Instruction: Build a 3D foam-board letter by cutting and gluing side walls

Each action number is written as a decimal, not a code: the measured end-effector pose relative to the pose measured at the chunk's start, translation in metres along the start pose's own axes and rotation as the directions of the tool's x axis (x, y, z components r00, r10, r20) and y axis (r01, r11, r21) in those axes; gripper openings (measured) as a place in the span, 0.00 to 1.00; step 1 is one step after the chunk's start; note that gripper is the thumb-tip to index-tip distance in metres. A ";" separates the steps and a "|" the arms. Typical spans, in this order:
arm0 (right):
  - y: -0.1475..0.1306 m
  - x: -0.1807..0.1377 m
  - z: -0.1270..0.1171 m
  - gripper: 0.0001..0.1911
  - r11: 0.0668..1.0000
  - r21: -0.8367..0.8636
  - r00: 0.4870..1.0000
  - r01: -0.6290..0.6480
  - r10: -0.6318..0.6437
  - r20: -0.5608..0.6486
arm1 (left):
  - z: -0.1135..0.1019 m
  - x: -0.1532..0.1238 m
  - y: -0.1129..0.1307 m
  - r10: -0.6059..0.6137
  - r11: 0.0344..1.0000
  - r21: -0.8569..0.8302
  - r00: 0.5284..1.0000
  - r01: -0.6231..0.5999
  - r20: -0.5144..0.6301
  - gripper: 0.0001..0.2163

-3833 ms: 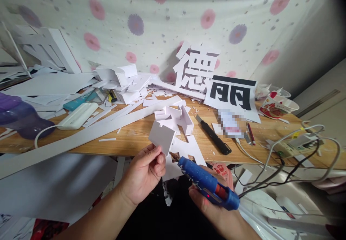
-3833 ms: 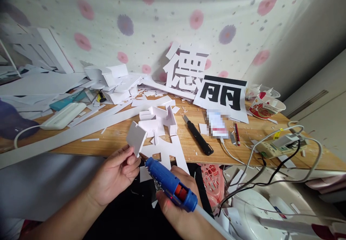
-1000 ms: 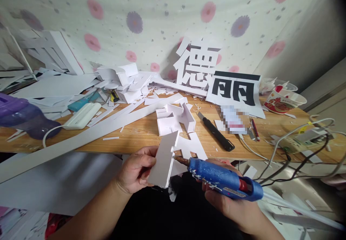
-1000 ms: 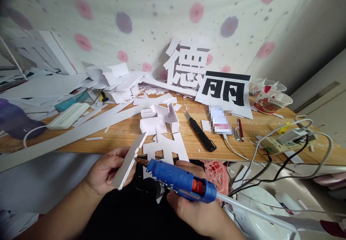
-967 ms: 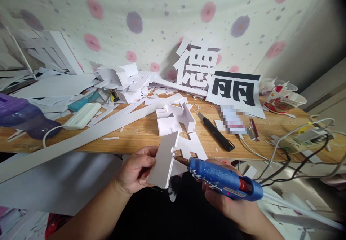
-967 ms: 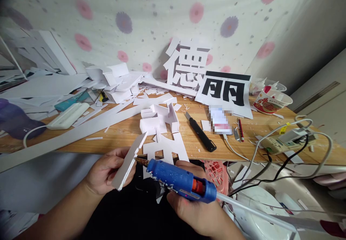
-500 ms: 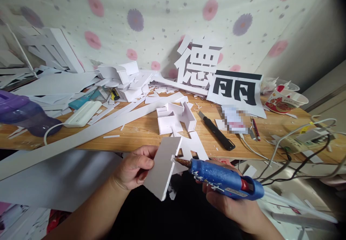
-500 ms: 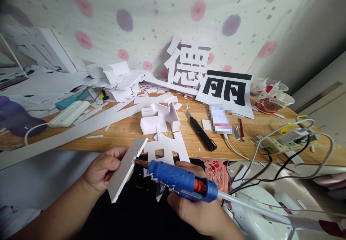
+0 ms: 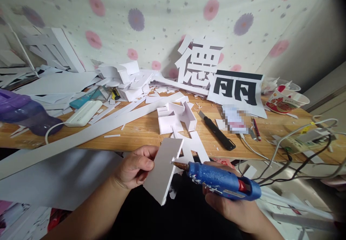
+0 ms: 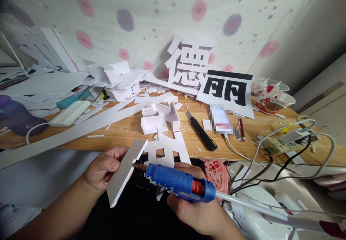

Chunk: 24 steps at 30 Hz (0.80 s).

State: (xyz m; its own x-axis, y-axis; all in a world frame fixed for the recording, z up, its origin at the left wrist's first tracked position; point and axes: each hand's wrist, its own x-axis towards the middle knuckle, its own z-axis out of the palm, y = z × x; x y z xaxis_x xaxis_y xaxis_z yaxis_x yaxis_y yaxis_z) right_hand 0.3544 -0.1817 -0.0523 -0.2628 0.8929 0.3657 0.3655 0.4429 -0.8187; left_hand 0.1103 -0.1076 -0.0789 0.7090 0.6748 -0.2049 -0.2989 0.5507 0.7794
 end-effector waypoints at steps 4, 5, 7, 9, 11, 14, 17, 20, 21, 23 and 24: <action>-0.004 0.004 0.000 0.07 0.999 -0.039 0.998 0.028 -0.031 -0.060 | 0.001 0.001 0.001 0.005 1.000 -0.006 1.000 -0.005 0.011 0.15; -0.005 0.005 0.000 0.07 0.998 -0.050 0.996 0.041 -0.045 -0.079 | 0.001 0.001 0.001 0.006 1.000 -0.005 1.000 -0.006 0.013 0.15; -0.008 0.006 0.000 0.07 0.996 -0.064 0.992 0.066 -0.072 -0.100 | 0.000 0.002 0.000 0.007 1.000 -0.003 1.000 -0.007 0.012 0.16; -0.009 0.007 -0.001 0.07 0.994 -0.079 0.990 0.073 -0.082 -0.119 | -0.001 0.002 -0.001 0.007 1.000 -0.001 1.000 -0.007 0.009 0.16; -0.008 0.007 -0.001 0.07 0.994 -0.090 0.988 0.063 -0.075 -0.136 | -0.002 0.002 -0.001 0.008 1.000 -0.001 1.000 -0.008 0.015 0.16; -0.007 0.006 -0.001 0.08 0.994 -0.088 0.985 0.056 -0.070 -0.159 | -0.001 0.003 0.000 0.015 1.000 -0.013 0.999 -0.015 0.031 0.16; -0.005 0.006 0.000 0.08 0.994 -0.090 0.986 0.069 -0.081 -0.146 | 0.000 0.005 0.000 0.020 0.999 -0.028 0.999 -0.019 0.044 0.15; -0.003 0.005 0.000 0.07 0.989 -0.118 0.989 0.089 -0.102 -0.111 | -0.001 0.006 -0.003 0.031 0.998 -0.056 0.998 -0.029 0.050 0.15; -0.002 0.005 -0.001 0.07 0.987 -0.133 0.989 0.092 -0.106 -0.105 | -0.002 0.006 -0.004 0.032 0.998 -0.063 0.998 -0.029 0.052 0.14; -0.001 0.005 -0.001 0.07 0.983 -0.160 0.989 0.093 -0.109 -0.098 | -0.004 0.006 -0.005 0.032 0.997 -0.070 0.998 -0.028 0.055 0.13; 0.001 0.004 -0.001 0.08 0.982 -0.169 0.990 0.086 -0.103 -0.096 | -0.004 0.006 -0.006 0.032 0.997 -0.071 0.998 -0.028 0.058 0.12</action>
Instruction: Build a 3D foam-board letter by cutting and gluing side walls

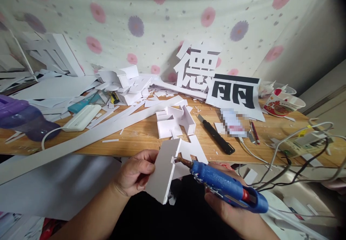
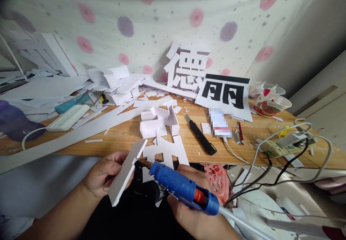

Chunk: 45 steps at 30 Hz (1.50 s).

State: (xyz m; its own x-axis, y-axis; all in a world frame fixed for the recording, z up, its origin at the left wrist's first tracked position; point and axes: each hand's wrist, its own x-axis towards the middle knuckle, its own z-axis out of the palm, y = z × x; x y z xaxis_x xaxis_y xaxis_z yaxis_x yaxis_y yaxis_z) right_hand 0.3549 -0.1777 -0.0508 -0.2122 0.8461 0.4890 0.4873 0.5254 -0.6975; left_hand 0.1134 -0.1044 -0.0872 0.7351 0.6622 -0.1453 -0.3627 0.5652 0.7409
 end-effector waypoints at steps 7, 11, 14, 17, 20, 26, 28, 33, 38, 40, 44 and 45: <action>0.008 -0.008 0.000 0.07 0.998 -0.007 0.998 -0.057 0.057 0.006 | -0.001 -0.002 0.000 -0.003 1.000 0.010 1.000 0.003 -0.001 0.14; 0.007 -0.005 0.002 0.09 0.998 0.037 0.998 -0.054 0.053 0.019 | 0.000 -0.002 0.001 -0.008 1.000 -0.006 1.000 0.008 0.002 0.14; 0.008 -0.005 0.003 0.09 0.996 0.071 0.998 -0.051 0.049 0.029 | 0.000 -0.002 0.001 -0.012 1.000 -0.008 1.000 0.012 0.000 0.14; 0.009 -0.007 0.003 0.07 0.994 0.052 0.995 -0.093 0.091 0.045 | -0.001 -0.002 0.001 -0.016 1.000 0.002 1.000 0.016 -0.006 0.14; 0.007 -0.007 0.003 0.07 0.992 0.040 0.991 -0.121 0.118 0.063 | -0.001 -0.002 0.001 -0.017 1.000 0.001 1.000 0.017 -0.015 0.14; 0.001 -0.006 0.001 0.06 0.994 0.086 0.997 -0.063 0.058 0.051 | -0.001 -0.004 0.000 -0.011 1.000 0.002 1.000 0.011 -0.020 0.14; 0.000 -0.004 0.000 0.06 0.996 0.075 0.998 -0.048 0.046 0.033 | 0.000 -0.004 0.000 -0.005 1.000 0.002 1.000 0.005 -0.015 0.14; -0.003 0.000 0.000 0.07 0.995 0.081 0.998 -0.059 0.057 0.029 | 0.000 -0.006 0.000 -0.001 1.000 -0.005 1.000 0.001 0.003 0.14; 0.010 -0.012 0.006 0.03 0.994 0.035 0.994 -0.102 0.103 -0.026 | -0.001 -0.005 -0.002 -0.007 1.000 -0.005 1.000 0.007 -0.006 0.15; 0.016 -0.017 0.009 0.02 0.993 0.011 0.992 -0.116 0.116 -0.038 | -0.001 -0.005 -0.003 -0.010 1.000 -0.011 1.000 0.010 -0.006 0.14; 0.018 -0.017 0.010 0.05 0.996 -0.032 0.994 -0.083 0.081 -0.069 | 0.000 -0.004 -0.004 -0.029 0.999 -0.025 0.999 0.029 0.023 0.14; 0.017 -0.015 0.010 0.05 0.996 -0.038 0.994 -0.081 0.078 -0.076 | 0.001 -0.004 -0.004 -0.031 0.999 -0.028 0.999 0.032 0.030 0.14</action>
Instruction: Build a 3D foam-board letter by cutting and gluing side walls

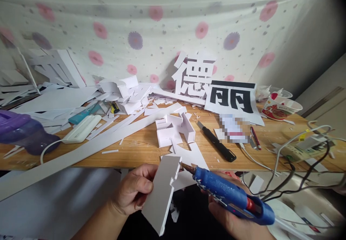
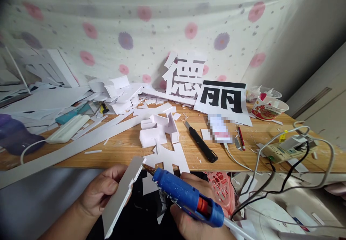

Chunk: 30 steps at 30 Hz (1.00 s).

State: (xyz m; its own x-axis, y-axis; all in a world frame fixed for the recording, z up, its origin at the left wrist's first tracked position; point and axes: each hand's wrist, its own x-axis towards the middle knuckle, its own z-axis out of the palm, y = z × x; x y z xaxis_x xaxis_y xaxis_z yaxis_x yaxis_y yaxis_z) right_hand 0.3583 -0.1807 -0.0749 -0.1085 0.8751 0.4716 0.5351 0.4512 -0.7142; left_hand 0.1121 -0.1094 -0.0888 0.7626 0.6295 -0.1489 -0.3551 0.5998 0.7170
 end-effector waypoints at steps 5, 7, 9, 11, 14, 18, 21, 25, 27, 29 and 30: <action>-0.006 0.005 -0.004 0.06 0.999 0.039 1.000 -0.001 0.000 0.019 | 0.001 -0.001 0.000 -0.009 1.000 -0.004 1.000 0.009 0.002 0.14; -0.003 0.003 -0.003 0.06 0.999 0.029 1.000 0.014 -0.014 -0.017 | 0.000 -0.001 -0.001 -0.018 1.000 0.002 1.000 0.018 -0.011 0.14; 0.002 0.000 -0.001 0.05 1.000 0.015 0.999 0.018 -0.018 -0.050 | 0.000 -0.001 -0.001 -0.027 1.000 0.005 0.999 0.027 -0.027 0.14; 0.006 -0.003 0.000 0.04 1.000 0.019 0.999 0.006 -0.005 -0.053 | 0.000 -0.001 -0.001 -0.036 0.999 0.013 0.999 0.037 -0.038 0.14; 0.006 -0.004 -0.001 0.04 0.999 0.041 0.999 -0.015 0.017 -0.037 | 0.000 -0.002 0.000 -0.037 0.999 0.025 0.998 0.038 -0.050 0.15; 0.000 -0.002 -0.004 0.04 0.993 0.081 0.996 -0.084 0.084 0.004 | 0.000 -0.003 0.000 -0.042 0.998 0.036 0.999 0.043 -0.025 0.16; 0.001 -0.002 -0.003 0.03 0.993 0.106 0.998 -0.050 0.054 -0.036 | 0.000 -0.002 0.001 -0.029 0.999 0.042 1.000 0.029 -0.012 0.15; 0.001 -0.003 -0.003 0.06 0.985 0.174 0.998 -0.010 0.021 -0.062 | 0.003 0.000 0.001 0.004 0.998 0.062 1.000 -0.003 -0.007 0.14; -0.002 -0.003 -0.008 0.07 0.979 0.201 0.999 -0.034 0.039 -0.022 | 0.005 0.001 0.000 0.005 0.998 0.070 1.000 -0.004 -0.015 0.15; -0.006 -0.003 -0.014 0.06 0.979 0.199 0.999 -0.044 0.043 0.008 | 0.008 0.001 -0.001 -0.003 0.998 0.067 1.000 0.004 -0.011 0.15; -0.009 -0.002 -0.016 0.05 0.982 0.184 0.999 -0.035 0.033 0.015 | 0.009 0.001 -0.001 -0.006 0.998 0.064 1.000 0.006 -0.005 0.15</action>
State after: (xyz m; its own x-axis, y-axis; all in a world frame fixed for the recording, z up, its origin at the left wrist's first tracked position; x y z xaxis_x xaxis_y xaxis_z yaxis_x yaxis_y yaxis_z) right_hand 0.3675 -0.1893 -0.0611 -0.1029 0.8920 0.4401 0.3757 0.4445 -0.8132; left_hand 0.1183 -0.1140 -0.0837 0.7619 0.6286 -0.1563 -0.3150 0.5705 0.7585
